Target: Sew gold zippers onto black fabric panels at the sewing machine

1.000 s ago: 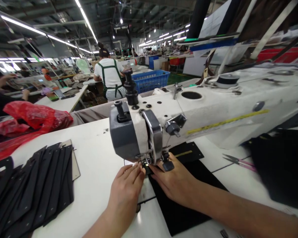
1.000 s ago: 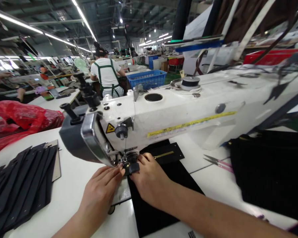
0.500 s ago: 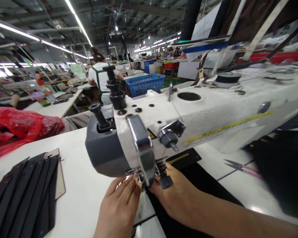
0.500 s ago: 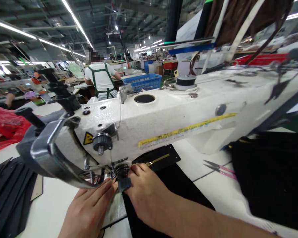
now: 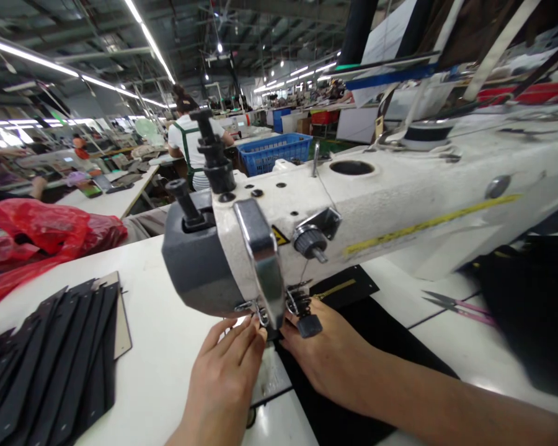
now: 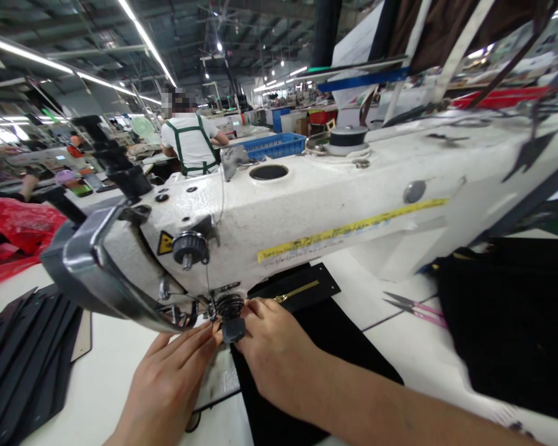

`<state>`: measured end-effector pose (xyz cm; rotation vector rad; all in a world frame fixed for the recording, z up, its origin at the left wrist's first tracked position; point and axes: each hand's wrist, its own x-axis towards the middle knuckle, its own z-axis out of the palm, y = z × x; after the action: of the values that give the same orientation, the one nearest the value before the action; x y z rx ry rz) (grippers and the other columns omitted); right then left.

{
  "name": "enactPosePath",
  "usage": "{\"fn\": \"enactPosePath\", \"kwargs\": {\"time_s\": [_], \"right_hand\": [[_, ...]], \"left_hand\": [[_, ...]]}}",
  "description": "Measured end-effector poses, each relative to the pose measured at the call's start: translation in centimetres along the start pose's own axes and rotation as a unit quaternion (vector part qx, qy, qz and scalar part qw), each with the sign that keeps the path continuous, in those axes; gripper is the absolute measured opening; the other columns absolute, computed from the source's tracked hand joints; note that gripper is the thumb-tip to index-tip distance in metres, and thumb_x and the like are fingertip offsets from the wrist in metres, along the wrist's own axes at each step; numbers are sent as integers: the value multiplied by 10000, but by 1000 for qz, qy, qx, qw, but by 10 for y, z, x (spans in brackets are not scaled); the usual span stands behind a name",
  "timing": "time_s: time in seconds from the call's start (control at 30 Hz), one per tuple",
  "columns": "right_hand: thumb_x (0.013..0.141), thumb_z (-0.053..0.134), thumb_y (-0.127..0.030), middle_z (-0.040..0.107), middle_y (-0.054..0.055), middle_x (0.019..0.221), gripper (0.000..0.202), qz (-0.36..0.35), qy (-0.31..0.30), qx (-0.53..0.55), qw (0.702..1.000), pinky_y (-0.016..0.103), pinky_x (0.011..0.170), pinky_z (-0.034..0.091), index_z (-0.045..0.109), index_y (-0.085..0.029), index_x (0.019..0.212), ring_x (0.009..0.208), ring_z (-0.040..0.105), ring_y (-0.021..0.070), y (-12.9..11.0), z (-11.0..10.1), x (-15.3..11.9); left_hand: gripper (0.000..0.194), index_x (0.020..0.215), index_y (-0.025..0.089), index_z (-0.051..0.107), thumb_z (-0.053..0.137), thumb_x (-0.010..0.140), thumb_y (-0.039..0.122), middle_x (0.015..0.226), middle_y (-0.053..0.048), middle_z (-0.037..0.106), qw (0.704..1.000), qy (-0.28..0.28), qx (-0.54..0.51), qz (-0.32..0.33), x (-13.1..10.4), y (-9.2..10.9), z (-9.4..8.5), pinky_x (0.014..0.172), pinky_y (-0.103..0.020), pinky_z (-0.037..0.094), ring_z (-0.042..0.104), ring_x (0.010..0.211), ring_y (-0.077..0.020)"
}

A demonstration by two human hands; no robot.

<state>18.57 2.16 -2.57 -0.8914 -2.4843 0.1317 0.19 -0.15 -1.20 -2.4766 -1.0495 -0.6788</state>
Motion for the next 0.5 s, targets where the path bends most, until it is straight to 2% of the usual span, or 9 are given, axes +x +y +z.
{"fn": "enactPosePath", "kwargs": {"time_s": [0.2, 0.33, 0.5], "right_hand": [[766, 498, -108, 616, 83, 1038, 300, -3, 3, -34, 999, 378, 825, 442, 603, -205, 1030, 968, 530, 256, -3, 1, 1], [770, 486, -85, 610, 86, 1050, 333, -1, -3, -31, 1000, 383, 847, 434, 585, -198, 1067, 981, 528, 256, -3, 3, 0], [777, 434, -26, 593, 110, 1060, 352, 2, -11, -56, 998, 387, 863, 428, 568, -135, 1083, 978, 518, 252, -2, 5, 0]], "left_hand": [[356, 878, 142, 634, 288, 956, 166, 885, -47, 703, 1000, 24, -3, 13, 4, -3, -1, 818, -320, 480, 651, 819, -163], [338, 885, 149, 637, 307, 952, 162, 915, -50, 698, 1000, 5, -10, 1, 2, -1, -1, 835, -330, 479, 643, 847, -162], [300, 895, 124, 631, 336, 945, 144, 925, -67, 686, 1000, -8, -9, -8, 0, 0, 3, 829, -344, 481, 632, 875, -174]]}}
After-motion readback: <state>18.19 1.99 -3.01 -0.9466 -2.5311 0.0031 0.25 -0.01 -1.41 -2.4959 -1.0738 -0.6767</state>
